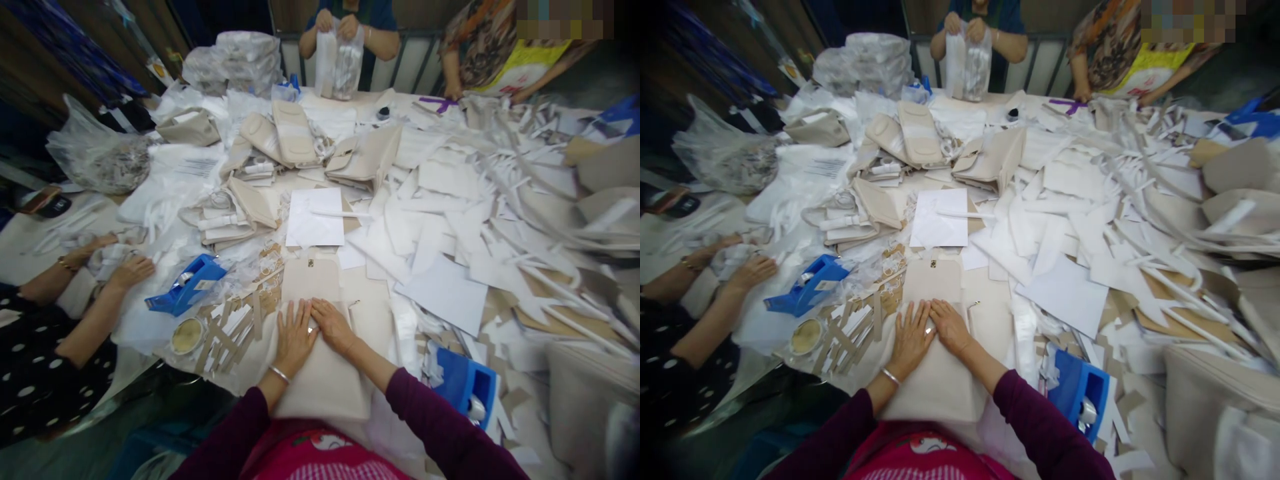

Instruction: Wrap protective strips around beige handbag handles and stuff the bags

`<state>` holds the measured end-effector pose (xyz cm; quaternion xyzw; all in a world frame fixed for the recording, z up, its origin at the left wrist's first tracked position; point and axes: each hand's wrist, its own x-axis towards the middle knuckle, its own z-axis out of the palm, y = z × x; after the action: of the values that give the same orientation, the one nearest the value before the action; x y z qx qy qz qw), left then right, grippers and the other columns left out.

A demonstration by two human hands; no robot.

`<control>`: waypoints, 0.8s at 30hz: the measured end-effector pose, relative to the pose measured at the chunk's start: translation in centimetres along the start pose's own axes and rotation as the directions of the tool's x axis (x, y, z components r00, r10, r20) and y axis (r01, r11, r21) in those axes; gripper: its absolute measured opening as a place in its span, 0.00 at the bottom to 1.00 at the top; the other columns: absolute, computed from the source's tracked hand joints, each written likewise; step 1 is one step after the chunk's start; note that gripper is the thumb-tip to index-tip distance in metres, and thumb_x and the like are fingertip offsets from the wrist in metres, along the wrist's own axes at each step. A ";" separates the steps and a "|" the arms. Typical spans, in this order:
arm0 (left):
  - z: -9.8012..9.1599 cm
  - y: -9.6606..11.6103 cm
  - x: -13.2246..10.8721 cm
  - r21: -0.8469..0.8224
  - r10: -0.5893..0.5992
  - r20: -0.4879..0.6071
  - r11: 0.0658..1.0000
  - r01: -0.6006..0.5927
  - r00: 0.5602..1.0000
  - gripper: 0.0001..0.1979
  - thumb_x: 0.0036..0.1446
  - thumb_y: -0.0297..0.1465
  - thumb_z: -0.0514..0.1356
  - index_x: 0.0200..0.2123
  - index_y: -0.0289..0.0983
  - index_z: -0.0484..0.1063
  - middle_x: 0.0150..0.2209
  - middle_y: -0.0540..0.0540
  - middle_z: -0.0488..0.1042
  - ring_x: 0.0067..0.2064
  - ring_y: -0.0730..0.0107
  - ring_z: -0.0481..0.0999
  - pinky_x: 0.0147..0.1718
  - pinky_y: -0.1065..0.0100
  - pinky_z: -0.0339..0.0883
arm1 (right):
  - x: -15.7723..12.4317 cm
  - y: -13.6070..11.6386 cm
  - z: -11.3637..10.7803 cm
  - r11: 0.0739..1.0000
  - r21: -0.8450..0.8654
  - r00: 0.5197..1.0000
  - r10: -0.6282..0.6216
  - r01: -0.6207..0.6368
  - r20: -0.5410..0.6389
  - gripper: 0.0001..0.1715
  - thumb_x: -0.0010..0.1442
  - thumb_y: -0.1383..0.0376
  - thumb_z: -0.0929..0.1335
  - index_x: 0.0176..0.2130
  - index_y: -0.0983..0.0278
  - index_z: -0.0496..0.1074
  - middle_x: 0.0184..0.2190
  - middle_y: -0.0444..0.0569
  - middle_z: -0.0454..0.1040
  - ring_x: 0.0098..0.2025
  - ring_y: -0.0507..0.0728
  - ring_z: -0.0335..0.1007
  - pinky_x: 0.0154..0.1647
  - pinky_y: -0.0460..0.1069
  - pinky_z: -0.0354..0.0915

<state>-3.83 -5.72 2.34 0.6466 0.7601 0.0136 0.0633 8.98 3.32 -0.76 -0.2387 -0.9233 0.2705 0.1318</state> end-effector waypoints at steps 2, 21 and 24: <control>0.0 0.2 0.1 0.003 0.000 -0.009 1.000 0.000 1.000 0.31 0.62 0.41 0.50 0.66 0.42 0.46 0.67 0.42 0.49 0.68 0.47 0.43 0.61 0.38 0.39 | -0.9 0.3 -0.7 0.999 -0.051 1.000 0.003 -0.003 0.003 0.32 0.63 0.69 0.61 0.65 0.65 0.53 0.63 0.52 0.58 0.67 0.57 0.45 0.66 0.58 0.49; 0.7 0.1 -0.7 0.034 0.063 -0.090 0.998 -0.060 0.994 0.29 0.57 0.42 0.58 0.62 0.55 0.55 0.64 0.42 0.57 0.65 0.43 0.52 0.58 0.38 0.47 | -4.6 -12.0 -20.1 0.553 0.830 0.995 0.098 -0.075 0.025 0.21 0.65 0.60 0.60 0.55 0.57 0.67 0.41 0.50 0.76 0.44 0.56 0.72 0.50 0.54 0.66; 0.8 0.0 -0.5 0.055 0.069 -0.081 0.996 -0.064 0.994 0.29 0.57 0.43 0.56 0.62 0.55 0.55 0.64 0.41 0.57 0.64 0.42 0.53 0.57 0.38 0.48 | -9.6 -15.8 -28.3 0.448 0.894 0.994 -0.104 0.006 0.046 0.22 0.63 0.53 0.60 0.53 0.52 0.70 0.33 0.50 0.76 0.35 0.55 0.73 0.37 0.49 0.69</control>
<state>-3.64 -6.30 1.55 0.6718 0.7402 0.0226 0.0144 21.83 -0.91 30.23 -0.0913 -0.6565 0.7209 0.2027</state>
